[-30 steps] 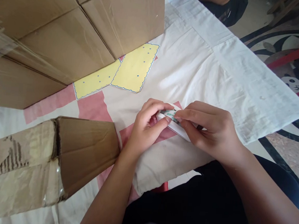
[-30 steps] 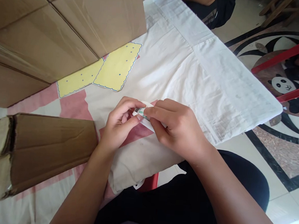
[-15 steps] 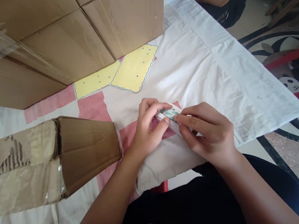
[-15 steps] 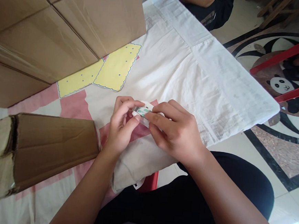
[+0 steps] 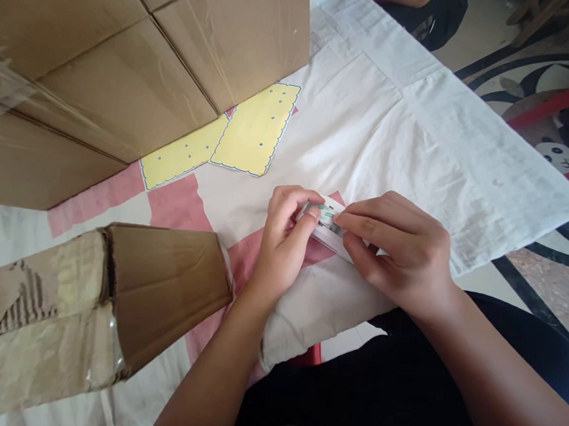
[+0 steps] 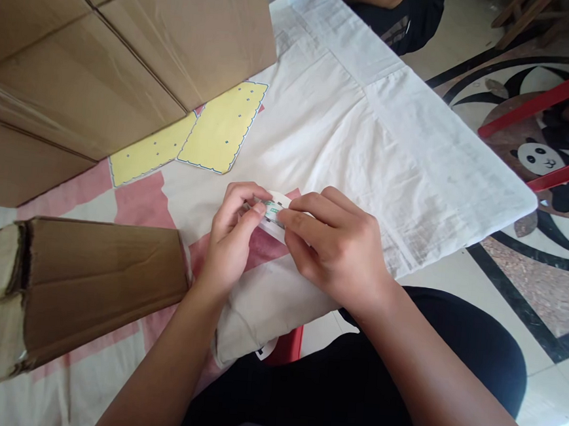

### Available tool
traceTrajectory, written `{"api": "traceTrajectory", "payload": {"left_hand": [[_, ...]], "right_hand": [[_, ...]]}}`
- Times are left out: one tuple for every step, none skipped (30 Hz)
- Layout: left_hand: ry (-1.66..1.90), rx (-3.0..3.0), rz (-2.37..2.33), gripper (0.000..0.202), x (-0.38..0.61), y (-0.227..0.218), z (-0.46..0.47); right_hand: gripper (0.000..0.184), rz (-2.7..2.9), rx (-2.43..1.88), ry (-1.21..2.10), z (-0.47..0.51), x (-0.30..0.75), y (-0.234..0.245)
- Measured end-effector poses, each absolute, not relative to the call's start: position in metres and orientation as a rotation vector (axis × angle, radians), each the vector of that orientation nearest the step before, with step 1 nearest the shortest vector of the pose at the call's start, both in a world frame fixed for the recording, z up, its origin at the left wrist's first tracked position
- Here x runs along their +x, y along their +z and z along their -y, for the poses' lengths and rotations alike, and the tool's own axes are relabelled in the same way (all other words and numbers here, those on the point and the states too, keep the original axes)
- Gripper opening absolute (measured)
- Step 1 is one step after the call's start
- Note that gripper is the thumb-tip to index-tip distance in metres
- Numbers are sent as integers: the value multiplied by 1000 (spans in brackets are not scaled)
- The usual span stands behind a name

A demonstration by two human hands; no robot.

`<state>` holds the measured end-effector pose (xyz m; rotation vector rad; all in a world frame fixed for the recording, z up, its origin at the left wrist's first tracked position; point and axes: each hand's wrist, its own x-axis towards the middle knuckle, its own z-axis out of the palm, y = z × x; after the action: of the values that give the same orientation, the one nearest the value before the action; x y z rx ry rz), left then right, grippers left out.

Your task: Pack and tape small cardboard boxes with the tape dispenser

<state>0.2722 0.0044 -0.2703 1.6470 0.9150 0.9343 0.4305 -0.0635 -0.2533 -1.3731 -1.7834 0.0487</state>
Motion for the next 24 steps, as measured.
{"api": "traceTrajectory", "payload": {"left_hand": [[932,1645,-918,14,272,-270,-4],[929,1641,-921,14,272,-270,-4],[928,1635,-922,14,272,-270,-4],[927,1627,-921,14,272,-270,-4],[928,1620,-921,14,273,-271,-4],[929,1614,-922,14,273,-271,-5],[928,1611,-925,14,273,-271,-5],[928,1608,-930,14,273,-272,-5],[925,1606,-935,13,273,-272,-5],[922,1605,-941,13,273,-272,-5],[920,1604,-946,12,273,-272,-5],[918,1604,-947,12,272,-272,-5],[917,1603,-948,12,272,-272,-5],[917,1602,-948,12,272,-272,-5],[919,1601,-946,12,272,-272,-5],[924,1598,-943,12,272,-272,-5],[929,1594,-937,12,272,-272,-4],[937,1593,-929,12,272,-271,-4],[944,1597,-920,12,272,-271,-4],[950,1605,-913,12,272,-271,-4],[951,1618,-909,11,272,-270,-4],[951,1633,-905,11,272,-270,-5],[949,1647,-904,10,272,-270,-5],[945,1658,-904,10,272,-269,-5]], "right_hand": [[21,1787,-1374,44,63,430,-253],[21,1791,-1376,39,63,430,-253],[21,1794,-1376,33,63,430,-253],[21,1797,-1380,27,63,431,-254],[22,1801,-1385,25,63,431,-253],[22,1804,-1391,25,63,431,-253],[22,1808,-1398,28,63,431,-253],[22,1811,-1404,33,64,431,-253],[22,1813,-1409,39,64,431,-253],[22,1815,-1413,47,64,431,-253],[22,1815,-1415,51,64,431,-253],[23,1812,-1415,52,64,431,-253],[23,1808,-1416,52,64,431,-253],[23,1803,-1415,51,64,430,-254],[23,1798,-1414,50,64,430,-254],[24,1791,-1413,51,64,429,-254],[24,1785,-1410,54,64,429,-254],[24,1780,-1408,64,64,428,-253],[23,1773,-1405,79,64,428,-253],[23,1766,-1404,105,64,428,-252],[23,1761,-1404,142,64,429,-251],[23,1758,-1402,187,63,429,-250],[22,1759,-1399,234,63,430,-249],[22,1762,-1395,281,62,432,-248]]}}
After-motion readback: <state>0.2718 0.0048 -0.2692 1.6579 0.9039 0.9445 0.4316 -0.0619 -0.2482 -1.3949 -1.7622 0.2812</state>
